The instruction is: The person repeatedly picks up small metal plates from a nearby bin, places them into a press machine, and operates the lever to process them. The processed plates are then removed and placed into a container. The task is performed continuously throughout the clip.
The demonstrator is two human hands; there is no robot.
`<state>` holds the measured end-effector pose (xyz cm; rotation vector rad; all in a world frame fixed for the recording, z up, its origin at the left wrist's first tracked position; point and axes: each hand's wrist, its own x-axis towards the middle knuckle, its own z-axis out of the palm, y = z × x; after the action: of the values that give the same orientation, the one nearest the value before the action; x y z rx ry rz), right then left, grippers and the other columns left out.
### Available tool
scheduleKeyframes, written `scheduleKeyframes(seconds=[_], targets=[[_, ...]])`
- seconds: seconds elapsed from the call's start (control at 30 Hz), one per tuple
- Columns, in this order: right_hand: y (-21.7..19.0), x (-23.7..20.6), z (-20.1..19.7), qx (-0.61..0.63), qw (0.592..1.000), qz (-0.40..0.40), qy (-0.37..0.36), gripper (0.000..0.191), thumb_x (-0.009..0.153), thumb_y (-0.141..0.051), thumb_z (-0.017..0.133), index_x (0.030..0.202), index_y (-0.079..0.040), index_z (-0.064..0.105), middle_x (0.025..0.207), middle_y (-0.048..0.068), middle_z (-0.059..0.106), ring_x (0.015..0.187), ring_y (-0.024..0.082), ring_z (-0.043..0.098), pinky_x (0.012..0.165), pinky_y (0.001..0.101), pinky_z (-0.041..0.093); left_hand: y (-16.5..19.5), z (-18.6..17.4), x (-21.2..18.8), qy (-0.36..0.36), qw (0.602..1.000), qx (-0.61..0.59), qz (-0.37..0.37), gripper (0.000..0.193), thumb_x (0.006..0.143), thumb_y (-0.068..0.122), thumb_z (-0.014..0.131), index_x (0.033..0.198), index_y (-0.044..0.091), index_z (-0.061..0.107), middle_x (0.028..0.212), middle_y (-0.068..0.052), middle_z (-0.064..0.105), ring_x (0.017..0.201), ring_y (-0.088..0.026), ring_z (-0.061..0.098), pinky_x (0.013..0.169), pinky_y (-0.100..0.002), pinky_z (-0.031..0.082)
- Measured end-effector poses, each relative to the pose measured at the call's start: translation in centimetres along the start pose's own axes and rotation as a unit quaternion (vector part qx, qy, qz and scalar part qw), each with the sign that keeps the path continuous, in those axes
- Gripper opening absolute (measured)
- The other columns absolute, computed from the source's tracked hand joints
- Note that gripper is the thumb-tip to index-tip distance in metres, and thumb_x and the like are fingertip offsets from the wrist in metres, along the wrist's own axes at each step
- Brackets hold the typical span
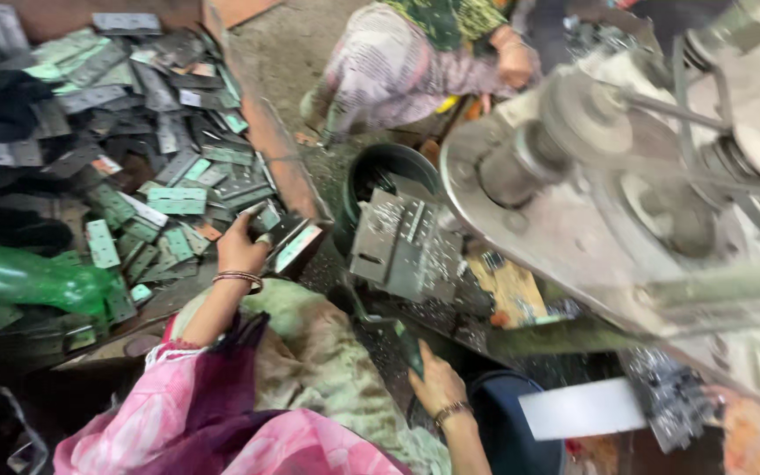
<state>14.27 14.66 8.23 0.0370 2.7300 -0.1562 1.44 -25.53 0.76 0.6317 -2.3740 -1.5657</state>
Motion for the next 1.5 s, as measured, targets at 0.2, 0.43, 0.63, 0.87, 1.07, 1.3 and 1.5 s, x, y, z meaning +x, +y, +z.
scheduleKeyframes(seconds=[0.2,0.43,0.63,0.87,1.07,1.3,1.5], targets=[[-0.4,-0.1,0.0,-0.004,1.000,-0.017,-0.004,0.072,0.091,-0.036,0.068,0.153,-0.015,0.038,0.117,0.021,0.070,0.106,0.041,0.068,0.090,0.0501,0.057,8.0,10.1,-5.3,0.004,0.983,-0.093,0.158,0.054,0.077,0.004,0.066,0.130,0.012,0.066,0.114,-0.023,0.072,0.105,-0.038,0.070,0.091,-0.045,0.055],[-1.0,-0.4,-0.1,-0.004,1.000,-0.028,-0.004,0.074,0.092,-0.034,0.067,0.154,-0.011,0.035,0.121,0.021,0.067,0.110,0.040,0.067,0.094,0.0489,0.055,8.1,16.8,-10.6,-0.128,0.906,0.265,0.305,0.030,0.095,0.011,0.053,0.121,0.013,0.066,0.131,-0.015,0.059,0.126,-0.038,0.053,0.104,-0.054,0.043],[-1.4,-0.8,-0.1,-0.005,1.000,-0.026,-0.011,0.075,0.093,-0.033,0.066,0.156,-0.010,0.033,0.122,0.022,0.067,0.108,0.040,0.068,0.093,0.0478,0.056,6.5,18.1,-12.4,-0.108,0.795,0.372,0.466,0.052,0.093,0.019,0.046,0.142,0.003,0.056,0.148,-0.021,0.047,0.143,-0.039,0.039,0.118,-0.065,0.022],[-1.7,-1.0,-0.4,0.002,1.000,-0.026,0.001,0.075,0.092,-0.033,0.068,0.154,-0.010,0.035,0.123,0.023,0.066,0.108,0.041,0.068,0.093,0.0484,0.056,6.9,19.6,-13.6,-0.135,0.696,0.490,0.507,0.055,0.100,0.021,0.041,0.143,-0.011,0.050,0.141,-0.035,0.052,0.132,-0.055,0.047,0.117,-0.071,0.018],[-0.2,-0.4,1.4,0.017,1.000,-0.015,0.002,0.075,0.091,-0.033,0.068,0.155,-0.011,0.035,0.124,0.022,0.067,0.109,0.041,0.067,0.094,0.0491,0.055,8.8,20.6,-11.5,-0.158,0.701,0.514,0.469,0.049,0.099,0.021,0.040,0.138,-0.006,0.054,0.144,-0.029,0.052,0.133,-0.052,0.048,0.113,-0.075,0.019],[3.1,0.7,13.6,0.117,0.984,-0.062,0.117,0.096,0.078,-0.021,0.077,0.158,-0.014,0.025,0.142,0.028,0.051,0.116,0.049,0.060,0.094,0.0530,0.053,8.9,21.0,-10.8,-0.145,0.720,0.499,0.460,0.050,0.101,0.021,0.039,0.143,-0.001,0.052,0.144,-0.024,0.054,0.135,-0.046,0.047,0.115,-0.073,0.017],[3.7,0.8,14.8,0.162,0.984,-0.010,0.079,0.100,0.079,-0.022,0.078,0.160,-0.020,0.019,0.133,0.029,0.058,0.117,0.049,0.060,0.097,0.0528,0.052,7.7,19.5,-10.5,-0.058,0.756,0.473,0.449,0.053,0.095,0.025,0.043,0.144,0.008,0.054,0.147,-0.011,0.053,0.145,-0.038,0.033,0.114,-0.075,0.015]])
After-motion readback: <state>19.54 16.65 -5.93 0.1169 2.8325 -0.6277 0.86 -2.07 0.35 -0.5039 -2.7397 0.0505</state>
